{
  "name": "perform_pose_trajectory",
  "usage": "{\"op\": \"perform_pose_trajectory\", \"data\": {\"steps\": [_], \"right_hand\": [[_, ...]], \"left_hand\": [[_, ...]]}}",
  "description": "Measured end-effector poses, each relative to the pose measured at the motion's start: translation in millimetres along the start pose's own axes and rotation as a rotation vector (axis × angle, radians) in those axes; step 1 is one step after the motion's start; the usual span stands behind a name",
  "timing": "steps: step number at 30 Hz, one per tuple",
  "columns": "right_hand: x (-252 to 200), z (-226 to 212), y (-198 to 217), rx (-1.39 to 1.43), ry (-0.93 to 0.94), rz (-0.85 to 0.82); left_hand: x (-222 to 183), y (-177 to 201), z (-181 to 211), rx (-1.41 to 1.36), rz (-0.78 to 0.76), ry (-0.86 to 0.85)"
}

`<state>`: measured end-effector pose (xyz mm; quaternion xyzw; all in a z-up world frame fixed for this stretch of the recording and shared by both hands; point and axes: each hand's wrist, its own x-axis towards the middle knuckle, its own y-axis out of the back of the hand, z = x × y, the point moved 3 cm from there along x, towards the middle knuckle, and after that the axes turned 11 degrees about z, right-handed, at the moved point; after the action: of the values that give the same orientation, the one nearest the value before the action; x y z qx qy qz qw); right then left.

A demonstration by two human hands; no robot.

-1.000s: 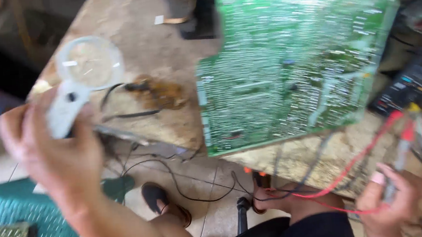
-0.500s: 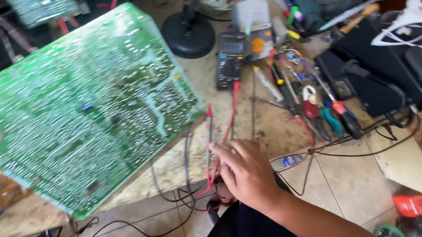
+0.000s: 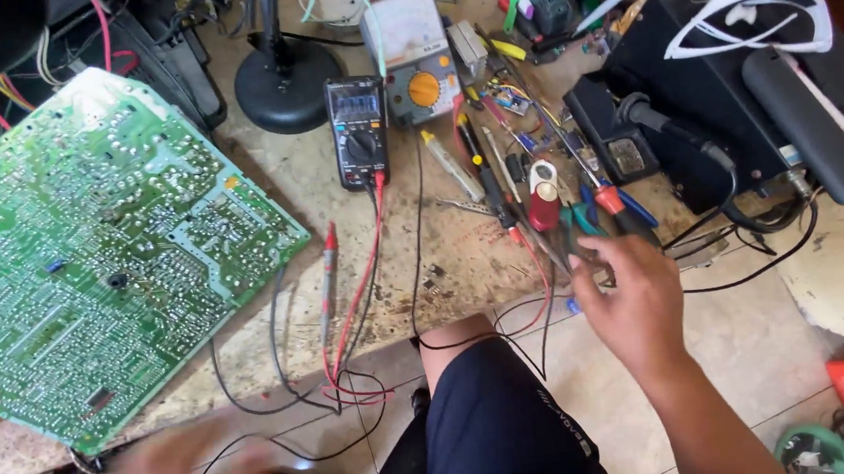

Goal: Testing electronic components on a circuit board using a multimeter and a magnifying glass for inspection.

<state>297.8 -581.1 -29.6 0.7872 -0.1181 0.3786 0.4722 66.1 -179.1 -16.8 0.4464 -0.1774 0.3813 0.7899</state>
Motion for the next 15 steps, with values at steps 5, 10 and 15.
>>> {"op": "perform_pose_trajectory", "data": {"steps": [5, 10, 15], "right_hand": [[16, 4, 3, -0.033, 0.079, -0.074], [12, 6, -13, -0.313, 0.063, -0.247], [15, 5, -22, -0.365, 0.026, -0.267]], "left_hand": [[-36, -120, 114, -0.338, -0.146, 0.18], [-79, -167, 114, -0.274, -0.214, 0.387], [-70, -177, 122, -0.192, -0.161, 0.441]]}}
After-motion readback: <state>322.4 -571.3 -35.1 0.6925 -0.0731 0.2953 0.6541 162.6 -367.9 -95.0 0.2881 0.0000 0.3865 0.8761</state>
